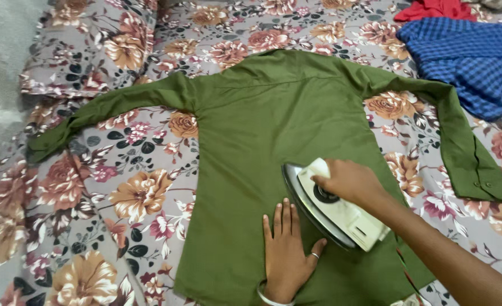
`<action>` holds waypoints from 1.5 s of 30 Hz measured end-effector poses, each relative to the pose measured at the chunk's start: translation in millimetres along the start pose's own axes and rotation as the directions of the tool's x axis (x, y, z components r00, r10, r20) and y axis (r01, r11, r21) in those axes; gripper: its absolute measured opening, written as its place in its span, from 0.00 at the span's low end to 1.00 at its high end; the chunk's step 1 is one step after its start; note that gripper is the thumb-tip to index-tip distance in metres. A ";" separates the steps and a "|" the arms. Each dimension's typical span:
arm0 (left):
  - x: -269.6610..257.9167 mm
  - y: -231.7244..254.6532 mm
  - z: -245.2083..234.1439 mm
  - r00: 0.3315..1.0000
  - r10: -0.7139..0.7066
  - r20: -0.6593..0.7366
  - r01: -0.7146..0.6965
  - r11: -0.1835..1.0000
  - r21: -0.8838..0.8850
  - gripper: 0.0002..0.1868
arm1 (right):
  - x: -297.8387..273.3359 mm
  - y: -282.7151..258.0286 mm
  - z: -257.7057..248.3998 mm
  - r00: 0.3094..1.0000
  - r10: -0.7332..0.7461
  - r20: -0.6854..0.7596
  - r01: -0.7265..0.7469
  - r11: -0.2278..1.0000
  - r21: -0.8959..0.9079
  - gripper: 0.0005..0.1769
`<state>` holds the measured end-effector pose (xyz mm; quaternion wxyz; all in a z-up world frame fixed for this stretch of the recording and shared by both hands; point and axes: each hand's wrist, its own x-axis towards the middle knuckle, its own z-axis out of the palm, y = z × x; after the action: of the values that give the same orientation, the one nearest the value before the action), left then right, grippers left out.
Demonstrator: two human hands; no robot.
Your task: The person irons a green long-sleeved shirt laid flat on a floral bedsheet. They use a white electric iron to smooth the body and sleeves, then fold the shirt in half and continue ironing the folded edges.
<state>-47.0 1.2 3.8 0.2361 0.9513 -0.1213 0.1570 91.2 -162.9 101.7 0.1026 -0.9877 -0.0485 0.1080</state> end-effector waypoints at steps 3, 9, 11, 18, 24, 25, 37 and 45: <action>-1.2 -1.3 2.0 1.000 -0.008 0.017 0.008 1.000 -0.016 0.52 | 32.8 -11.9 3.3 0.996 0.058 -0.062 -0.058 0.998 -0.006 0.33; -8.2 -22.4 -8.7 0.997 -0.064 0.045 0.064 0.998 0.011 0.51 | 32.2 -4.7 14.7 0.994 -0.113 0.011 0.113 0.993 0.022 0.34; -19.0 -36.6 -16.8 0.998 -0.061 -0.013 0.062 0.998 0.034 0.51 | 6.4 -7.4 22.6 0.987 -0.161 0.022 0.160 0.986 0.034 0.33; -30.5 -46.5 -10.5 0.995 -0.081 -0.055 0.089 0.981 0.171 0.51 | -21.4 -40.5 13.5 0.997 -0.052 0.050 0.053 0.998 -0.016 0.32; -30.3 -48.5 -5.6 0.993 -0.121 0.006 0.119 0.985 0.123 0.54 | 51.6 -86.1 16.6 0.999 -0.044 -0.022 0.045 0.998 0.046 0.31; -30.3 -47.0 -5.0 0.990 -0.138 0.021 0.135 0.984 0.113 0.54 | 63.0 -93.0 17.6 0.998 -0.046 -0.032 0.048 0.997 0.058 0.31; -17.9 -76.2 -40.9 0.966 -0.209 -0.152 0.219 0.974 0.054 0.54 | 16.9 -98.9 15.6 0.985 -0.149 0.084 0.149 0.989 0.002 0.30; -16.7 -73.4 -37.5 0.963 -0.230 -0.141 0.239 0.969 0.053 0.55 | 75.3 -149.8 17.4 0.996 -0.086 -0.019 0.086 0.996 0.008 0.31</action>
<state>-49.0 85.2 -0.8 0.2273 0.9539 0.0140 0.1956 149.5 -4.8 101.6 0.1120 -0.9852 -0.0893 0.0945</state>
